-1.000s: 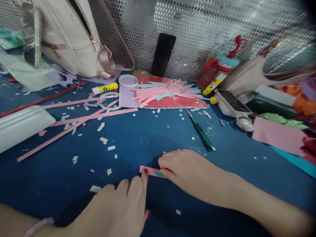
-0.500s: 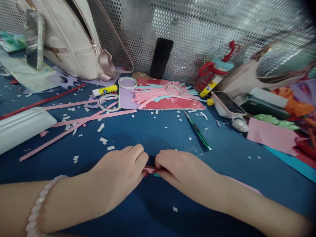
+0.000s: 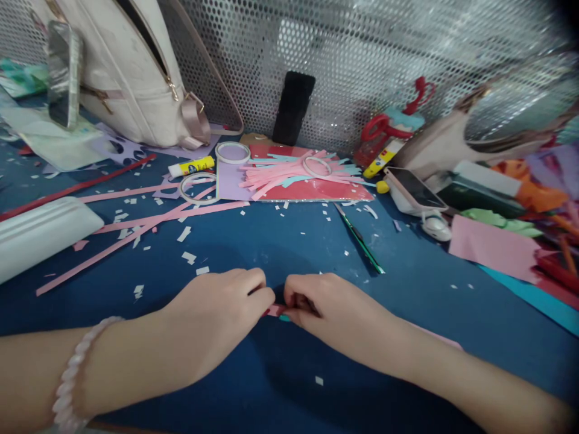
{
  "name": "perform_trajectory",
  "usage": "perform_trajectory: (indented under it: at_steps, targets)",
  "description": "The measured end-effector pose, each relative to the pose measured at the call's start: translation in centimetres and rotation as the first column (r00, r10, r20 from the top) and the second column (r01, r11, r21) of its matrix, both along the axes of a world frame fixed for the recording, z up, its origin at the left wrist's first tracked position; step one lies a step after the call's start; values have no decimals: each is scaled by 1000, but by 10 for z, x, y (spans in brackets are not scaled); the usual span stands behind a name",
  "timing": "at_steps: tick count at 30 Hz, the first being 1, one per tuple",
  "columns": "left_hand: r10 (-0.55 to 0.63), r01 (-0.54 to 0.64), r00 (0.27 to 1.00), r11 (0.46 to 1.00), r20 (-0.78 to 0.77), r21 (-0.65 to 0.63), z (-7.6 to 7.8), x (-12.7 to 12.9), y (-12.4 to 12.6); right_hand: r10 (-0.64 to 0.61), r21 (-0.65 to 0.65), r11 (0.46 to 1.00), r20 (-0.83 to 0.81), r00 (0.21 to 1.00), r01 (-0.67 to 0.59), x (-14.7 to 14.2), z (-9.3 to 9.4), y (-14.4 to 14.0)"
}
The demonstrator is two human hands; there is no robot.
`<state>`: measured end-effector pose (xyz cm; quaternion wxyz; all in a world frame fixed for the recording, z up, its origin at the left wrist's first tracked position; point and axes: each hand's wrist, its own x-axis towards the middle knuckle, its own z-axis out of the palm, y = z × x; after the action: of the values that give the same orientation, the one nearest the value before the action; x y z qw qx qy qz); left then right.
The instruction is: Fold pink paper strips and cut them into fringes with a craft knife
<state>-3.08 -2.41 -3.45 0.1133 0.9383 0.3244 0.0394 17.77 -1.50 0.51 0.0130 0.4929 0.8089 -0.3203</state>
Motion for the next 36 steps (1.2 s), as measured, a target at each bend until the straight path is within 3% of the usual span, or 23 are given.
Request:
perform_trajectory:
  at_steps: [6,11,22,29,36]
  targets:
    - [25,-29,999,993,-44,-113,7,4,7,-6,-24,1000,26,1000,7,0,1,3]
    - [147,-146,989,955,-14,-259,16,7,14,20,-62,998,66,998,-15,0,3,10]
    - [111,-42,986,885,122,-463,17,-8,34,45,-53,998,74,996,-41,1,2,12]
    - [136,-68,984,885,115,-461,24,-5,34,56,-79,996,75,996,-50,0,3,14]
    - [157,-103,982,912,105,-397,17,-1,32,61,-68,996,82,995,-55,0,1,14]
